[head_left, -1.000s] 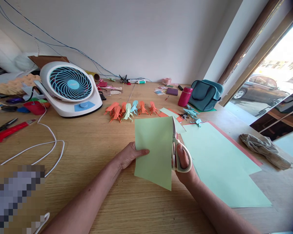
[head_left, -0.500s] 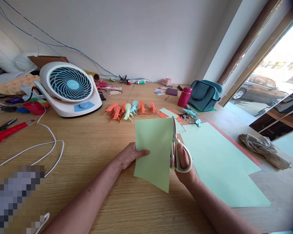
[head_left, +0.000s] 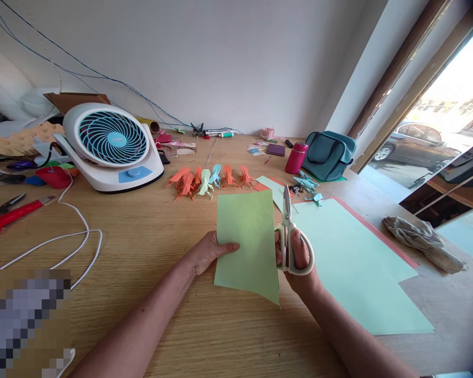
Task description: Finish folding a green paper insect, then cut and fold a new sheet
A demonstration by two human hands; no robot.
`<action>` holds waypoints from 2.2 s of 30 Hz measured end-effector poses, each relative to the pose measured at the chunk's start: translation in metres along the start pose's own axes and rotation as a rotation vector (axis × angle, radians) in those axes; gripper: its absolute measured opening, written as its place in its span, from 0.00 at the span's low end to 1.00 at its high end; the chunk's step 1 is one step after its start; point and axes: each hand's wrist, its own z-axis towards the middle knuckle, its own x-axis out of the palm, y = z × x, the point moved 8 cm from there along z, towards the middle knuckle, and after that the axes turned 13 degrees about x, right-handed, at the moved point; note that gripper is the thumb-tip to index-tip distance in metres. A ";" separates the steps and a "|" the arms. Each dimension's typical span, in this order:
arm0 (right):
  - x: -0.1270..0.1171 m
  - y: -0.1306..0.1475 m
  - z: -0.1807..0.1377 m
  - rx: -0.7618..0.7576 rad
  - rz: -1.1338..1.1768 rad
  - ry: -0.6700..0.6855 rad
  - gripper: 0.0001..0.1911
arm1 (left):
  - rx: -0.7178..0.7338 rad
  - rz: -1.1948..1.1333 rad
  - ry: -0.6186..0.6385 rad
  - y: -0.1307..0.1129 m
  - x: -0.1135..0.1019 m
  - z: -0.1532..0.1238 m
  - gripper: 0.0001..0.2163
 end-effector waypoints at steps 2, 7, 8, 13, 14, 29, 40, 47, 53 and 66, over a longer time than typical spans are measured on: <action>-0.006 0.005 0.002 -0.020 0.078 0.001 0.27 | 0.008 -0.026 -0.035 0.000 -0.003 0.002 0.25; -0.034 0.019 0.015 -0.085 -0.071 -0.086 0.24 | 0.054 -0.064 -0.149 -0.008 -0.015 0.004 0.26; -0.041 0.019 0.020 -0.070 -0.151 -0.110 0.24 | 0.064 -0.065 -0.171 -0.010 -0.017 0.005 0.26; -0.080 0.010 0.041 0.066 -1.012 -0.379 0.19 | 0.113 -0.058 -0.264 -0.014 -0.029 0.006 0.27; -0.086 0.007 0.043 0.101 -1.175 -0.400 0.17 | 0.118 -0.053 -0.265 -0.014 -0.031 0.007 0.27; -0.104 0.008 0.097 0.125 -1.465 -0.455 0.14 | 0.146 -0.141 -0.238 -0.016 -0.032 0.006 0.25; -0.045 0.018 0.069 -0.068 -0.945 -0.202 0.28 | 0.156 -0.138 -0.157 -0.014 -0.029 0.008 0.25; 0.003 0.011 0.044 -0.027 -0.470 0.103 0.18 | 0.159 -0.068 -0.131 -0.010 -0.026 0.007 0.26; -0.010 0.013 0.044 -0.137 -0.606 -0.107 0.16 | 0.143 -0.039 -0.190 -0.009 -0.028 0.007 0.27; -0.091 0.012 0.070 -0.129 -0.809 -0.473 0.14 | 0.177 -0.036 -0.419 -0.009 -0.045 0.007 0.27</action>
